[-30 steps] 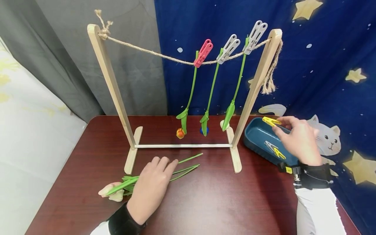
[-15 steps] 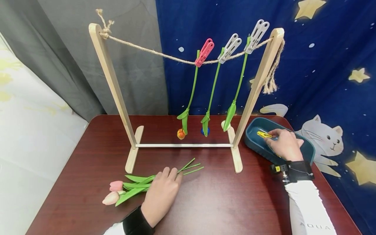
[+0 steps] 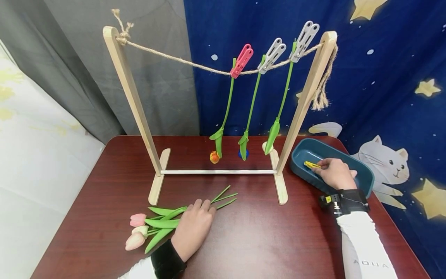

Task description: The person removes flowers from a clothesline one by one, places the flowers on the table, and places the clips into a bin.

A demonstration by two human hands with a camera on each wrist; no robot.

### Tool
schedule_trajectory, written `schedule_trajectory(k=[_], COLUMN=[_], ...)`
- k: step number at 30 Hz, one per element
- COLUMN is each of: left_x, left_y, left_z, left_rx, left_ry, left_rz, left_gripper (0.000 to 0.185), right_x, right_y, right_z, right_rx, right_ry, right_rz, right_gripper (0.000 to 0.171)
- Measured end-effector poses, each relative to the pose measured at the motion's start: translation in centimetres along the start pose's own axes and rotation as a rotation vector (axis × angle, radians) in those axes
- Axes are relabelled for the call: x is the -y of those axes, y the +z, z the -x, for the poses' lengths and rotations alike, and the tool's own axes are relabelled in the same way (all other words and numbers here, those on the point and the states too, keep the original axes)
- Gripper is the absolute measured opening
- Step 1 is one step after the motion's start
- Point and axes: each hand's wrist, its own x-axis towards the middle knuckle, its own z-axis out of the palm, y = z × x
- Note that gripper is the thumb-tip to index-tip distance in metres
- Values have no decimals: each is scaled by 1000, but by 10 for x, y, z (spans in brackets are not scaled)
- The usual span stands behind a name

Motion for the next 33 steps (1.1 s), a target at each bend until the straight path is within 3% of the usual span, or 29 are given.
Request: schedule_trajectory(k=[5, 17, 27, 33], left_x=[2, 5, 13, 24], left_y=[1, -2, -27, -44], left_z=[0, 0, -7, -19], left_rx=[-9, 50, 25, -57], left_ry=[-4, -26, -58, -115], left_rz=[33, 60, 137, 253], left_gripper=[6, 13, 22, 43], right_x=[-3, -1, 22, 51], right_y=[2, 2, -20, -46], right_z=[-3, -2, 13, 28], right_rx=[44, 70, 0, -88], right_ry=[15, 6, -50, -131], right_rz=[-8, -18, 9, -2], right_gripper=[43, 38, 53, 50])
